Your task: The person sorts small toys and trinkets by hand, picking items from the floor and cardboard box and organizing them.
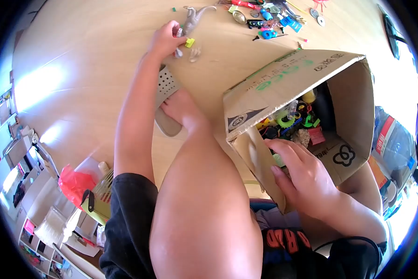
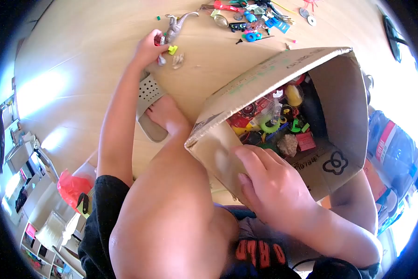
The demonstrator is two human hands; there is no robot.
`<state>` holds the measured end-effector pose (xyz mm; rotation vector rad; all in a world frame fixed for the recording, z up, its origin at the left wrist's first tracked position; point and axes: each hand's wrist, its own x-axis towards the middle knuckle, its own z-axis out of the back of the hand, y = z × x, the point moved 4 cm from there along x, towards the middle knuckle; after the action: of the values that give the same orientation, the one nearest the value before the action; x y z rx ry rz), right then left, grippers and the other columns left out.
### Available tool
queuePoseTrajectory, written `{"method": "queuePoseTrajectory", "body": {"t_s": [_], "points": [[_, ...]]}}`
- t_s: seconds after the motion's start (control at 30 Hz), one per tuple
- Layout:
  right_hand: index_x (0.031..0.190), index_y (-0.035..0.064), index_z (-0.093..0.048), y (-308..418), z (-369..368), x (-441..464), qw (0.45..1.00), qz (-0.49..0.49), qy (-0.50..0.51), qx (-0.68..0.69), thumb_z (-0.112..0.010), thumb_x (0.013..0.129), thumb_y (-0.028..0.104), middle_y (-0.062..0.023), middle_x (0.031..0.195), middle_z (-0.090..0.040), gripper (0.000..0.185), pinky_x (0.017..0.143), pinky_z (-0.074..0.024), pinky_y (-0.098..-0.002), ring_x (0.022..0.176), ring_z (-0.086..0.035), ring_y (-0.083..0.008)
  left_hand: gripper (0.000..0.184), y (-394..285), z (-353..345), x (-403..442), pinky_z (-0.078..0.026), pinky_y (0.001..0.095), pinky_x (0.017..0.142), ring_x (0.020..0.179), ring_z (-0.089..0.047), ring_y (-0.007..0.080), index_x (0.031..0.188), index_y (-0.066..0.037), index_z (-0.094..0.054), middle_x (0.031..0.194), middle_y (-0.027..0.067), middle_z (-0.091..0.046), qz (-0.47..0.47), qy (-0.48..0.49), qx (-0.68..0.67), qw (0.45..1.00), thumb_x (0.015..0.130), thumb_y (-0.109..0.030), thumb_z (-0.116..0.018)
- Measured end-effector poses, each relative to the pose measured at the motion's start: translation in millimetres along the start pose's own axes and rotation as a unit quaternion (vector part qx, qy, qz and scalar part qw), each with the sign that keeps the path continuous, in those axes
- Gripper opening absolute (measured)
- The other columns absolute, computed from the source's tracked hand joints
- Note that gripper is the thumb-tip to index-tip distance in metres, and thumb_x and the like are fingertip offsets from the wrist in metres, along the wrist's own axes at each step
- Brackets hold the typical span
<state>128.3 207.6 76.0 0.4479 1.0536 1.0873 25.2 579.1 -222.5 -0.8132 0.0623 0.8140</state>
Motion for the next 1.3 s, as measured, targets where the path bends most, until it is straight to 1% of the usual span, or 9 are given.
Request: {"method": "queuePoseTrajectory", "body": {"t_s": [0.27,0.4,0.57,0.6,0.77,0.9,1.0,1.13,1.3], "points": [[0.123,-0.0022,-0.051,-8.0,8.0,-15.7,0.998,0.015,-0.068,-0.004,-0.064,0.083,0.0,-0.0207,0.107,-0.062,0.042,0.083,-0.0531,-0.0445,0.096,-0.062,-0.0397,0.031,-69.1,-36.1,-50.4,-0.05,0.0319,0.064,0.066,-0.058,0.0165,0.092,-0.005,-0.053,0.074,0.0067,-0.059,-0.027,-0.077,-0.077,0.994,0.078,-0.022,-0.075],[0.119,-0.0023,-0.053,-13.5,9.7,-21.1,0.994,0.019,-0.108,-0.001,-0.065,0.083,0.001,-0.0194,0.104,-0.063,0.038,0.081,-0.0535,-0.0442,0.094,-0.063,-0.038,0.024,-111.1,-17.1,-91.4,-0.047,0.026,0.062,0.066,-0.055,0.0125,0.091,-0.005,-0.05,0.08,0.005,-0.057,0.029,-0.209,-0.332,0.919,0.08,-0.007,-0.071],[0.116,-0.0019,-0.056,-18.3,20.0,-30.4,0.991,0.001,-0.134,-0.006,-0.065,0.088,0.008,-0.0202,0.097,-0.065,0.031,0.079,-0.0539,-0.0437,0.09,-0.065,-0.0381,0.028,-203.1,43.9,-158.4,-0.044,0.0257,0.06,0.069,-0.052,0.0113,0.096,-0.006,-0.043,0.088,0.0111,-0.057,-0.189,-0.244,-0.452,0.837,0.08,0.005,-0.063],[0.127,-0.0022,-0.055,-20.8,27.6,-32.6,0.995,-0.014,-0.098,0.004,-0.058,0.097,0.013,-0.0201,0.118,-0.063,0.034,0.086,-0.0515,-0.0408,0.098,-0.065,-0.0311,0.03,-221.0,52.5,-171.3,-0.043,0.0256,0.059,0.069,-0.051,0.0115,0.097,-0.007,-0.041,0.087,0.0118,-0.057,-0.225,-0.24,-0.45,0.83,0.079,0.006,-0.061],[0.143,-0.0013,-0.039,-37.8,62.5,-38.0,0.923,-0.061,-0.333,0.182,-0.039,0.104,0.042,-0.017,0.133,-0.055,0.058,0.09,-0.0494,-0.0356,0.106,-0.061,-0.0219,0.036,-271.8,56.2,-206.4,-0.036,0.0284,0.052,0.062,-0.046,0.0175,0.093,-0.009,-0.038,0.077,0.0141,-0.051,-0.362,0.003,-0.513,0.778,0.072,-0.006,-0.068],[0.129,-0.0035,-0.055,-44.3,63.1,-37.6,0.937,-0.146,-0.2,0.247,-0.031,0.104,0.055,-0.0154,0.108,-0.068,0.068,0.078,-0.0539,-0.0323,0.09,-0.067,-0.0216,0.034,-298.6,37.6,-206.2,-0.034,0.0264,0.057,0.065,-0.044,0.0137,0.093,-0.008,-0.045,0.079,0.008,-0.053,-0.332,0.275,-0.47,0.77,0.067,-0.004,-0.065],[0.121,-0.0045,-0.058,-63.5,38.4,-47.0,0.755,-0.298,-0.124,0.571,-0.032,0.102,0.06,-0.0165,0.092,-0.07,0.073,0.058,-0.0544,-0.0326,0.069,-0.068,-0.0256,0.024,-307.5,28.5,-206.3,-0.037,0.0248,0.061,0.07,-0.047,0.0111,0.098,-0.004,-0.047,0.084,0.0081,-0.056,-0.255,0.279,-0.423,0.824,0.078,-0.006,-0.06],[0.109,0.0048,-0.058,-66.9,43.9,-50.6,0.752,-0.233,-0.19,0.586,-0.025,0.104,0.058,-0.0188,0.075,-0.067,0.063,0.046,-0.0494,-0.0328,0.053,-0.063,-0.0256,0.013,-310.0,23.5,-207.0,-0.037,0.0228,0.062,0.069,-0.046,0.0068,0.104,-0.001,-0.049,0.085,0.0046,-0.056,-0.269,0.209,-0.391,0.855,0.091,-0.004,-0.054],[0.097,0.0036,-0.057,-86.5,38.3,-56.5,0.723,-0.248,-0.147,0.628,-0.037,0.109,0.033,-0.0022,0.061,-0.048,0.038,0.049,-0.0353,-0.0265,0.047,-0.04,-0.0108,0.011,-318.1,16.5,-211.0,-0.041,0.0227,0.062,0.068,-0.051,0.0051,0.103,-0.002,-0.06,0.079,0.0013,-0.059,-0.31,0.203,-0.295,0.88,0.096,-0.011,-0.058]]}}
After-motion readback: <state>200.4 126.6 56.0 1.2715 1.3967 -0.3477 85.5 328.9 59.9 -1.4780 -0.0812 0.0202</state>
